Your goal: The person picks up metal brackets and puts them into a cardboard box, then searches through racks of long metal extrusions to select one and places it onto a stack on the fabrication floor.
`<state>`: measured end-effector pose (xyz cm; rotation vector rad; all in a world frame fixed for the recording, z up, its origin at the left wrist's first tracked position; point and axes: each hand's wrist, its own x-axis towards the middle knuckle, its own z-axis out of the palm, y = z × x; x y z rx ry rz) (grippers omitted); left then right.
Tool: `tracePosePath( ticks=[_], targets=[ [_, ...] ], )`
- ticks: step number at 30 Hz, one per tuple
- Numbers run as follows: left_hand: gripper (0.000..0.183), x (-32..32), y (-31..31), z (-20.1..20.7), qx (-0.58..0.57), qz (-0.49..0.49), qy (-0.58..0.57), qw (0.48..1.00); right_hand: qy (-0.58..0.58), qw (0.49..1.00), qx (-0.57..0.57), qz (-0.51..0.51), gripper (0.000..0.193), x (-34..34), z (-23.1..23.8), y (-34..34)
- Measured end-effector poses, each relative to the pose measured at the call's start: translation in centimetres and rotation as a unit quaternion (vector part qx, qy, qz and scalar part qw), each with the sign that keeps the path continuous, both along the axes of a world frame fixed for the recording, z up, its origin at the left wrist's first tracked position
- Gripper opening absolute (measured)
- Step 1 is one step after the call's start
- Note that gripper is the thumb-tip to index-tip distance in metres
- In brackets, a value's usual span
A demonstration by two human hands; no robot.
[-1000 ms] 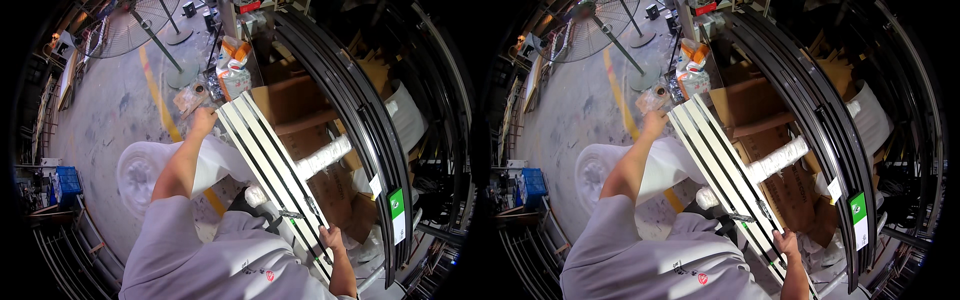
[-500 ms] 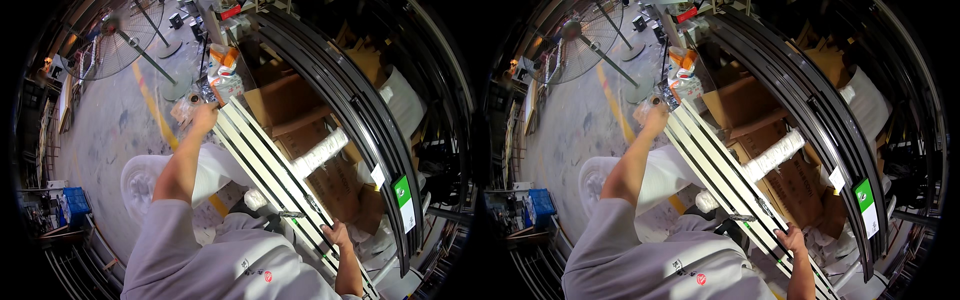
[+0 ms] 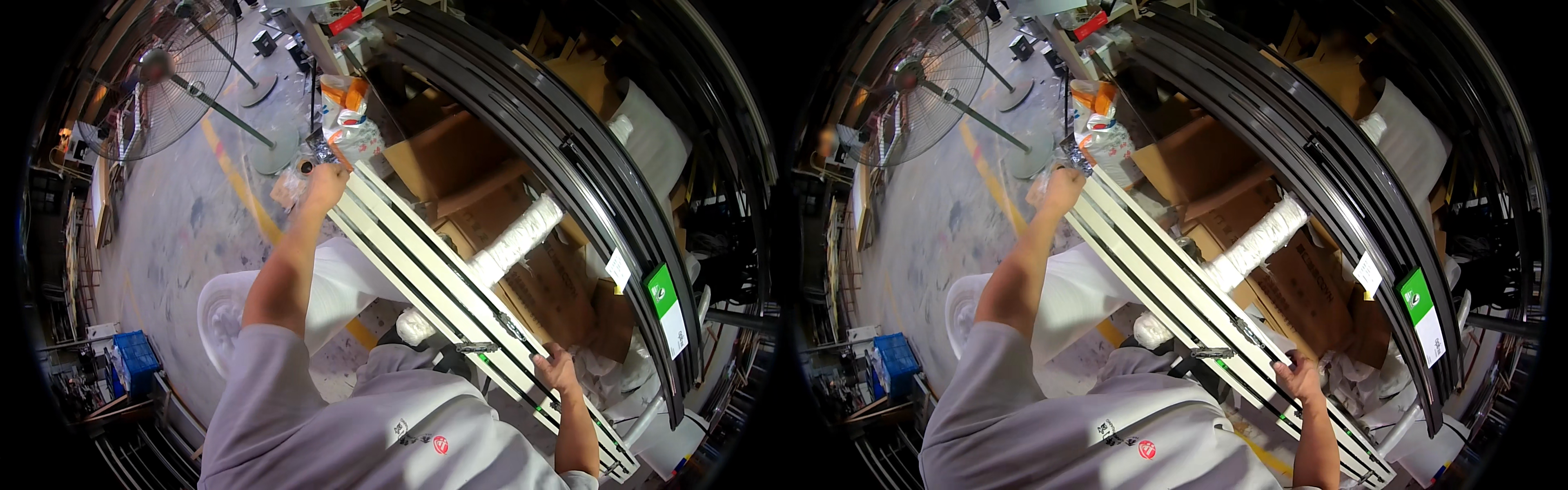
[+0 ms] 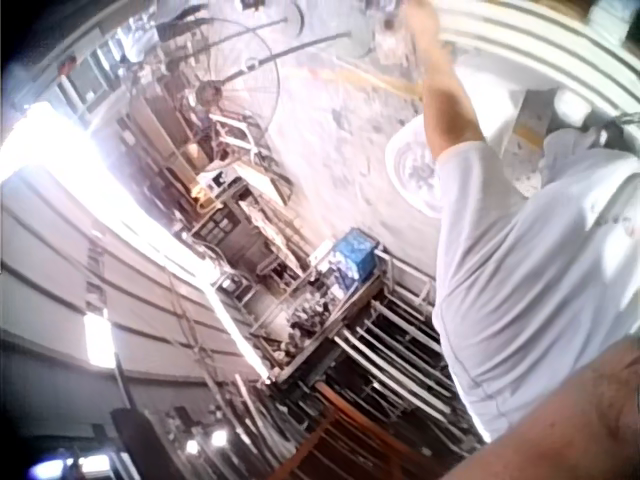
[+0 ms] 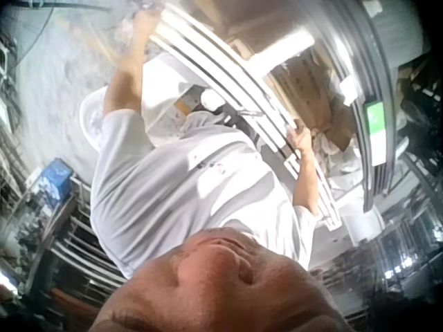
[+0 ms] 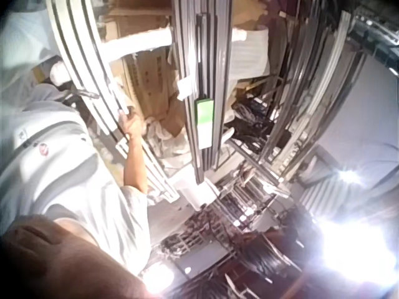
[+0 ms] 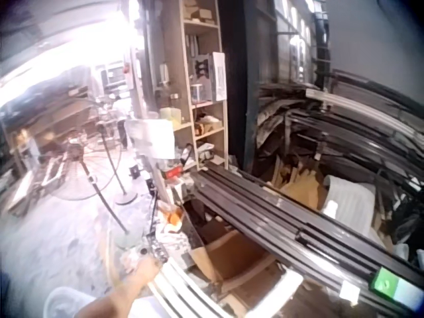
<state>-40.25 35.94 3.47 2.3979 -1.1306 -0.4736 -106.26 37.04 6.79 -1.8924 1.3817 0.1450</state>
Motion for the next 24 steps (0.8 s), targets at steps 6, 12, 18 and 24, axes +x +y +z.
tracePosePath(
  ticks=[6,12,18,24],
  targets=[
    [0.023,0.1,-2.4,-3.1,-0.043,-0.041,-0.055,0.997,0.077,0.994,-0.061,0.046,0.041,-1.0,-0.6,1.2],
    [0.03,0.6,-2.6,-3.0,-0.037,-0.084,-0.032,0.995,0.078,0.996,-0.029,0.016,0.039,-0.9,0.4,1.0],
    [0.027,1.8,-1.8,-4.1,-0.059,-0.103,-0.031,0.992,0.075,0.996,-0.038,0.018,0.041,-1.5,-0.8,0.8],
    [0.027,1.8,-3.3,-3.9,-0.023,-0.109,-0.005,0.994,0.063,0.998,0.013,-0.002,0.053,-1.8,0.4,0.8]
  ],
)
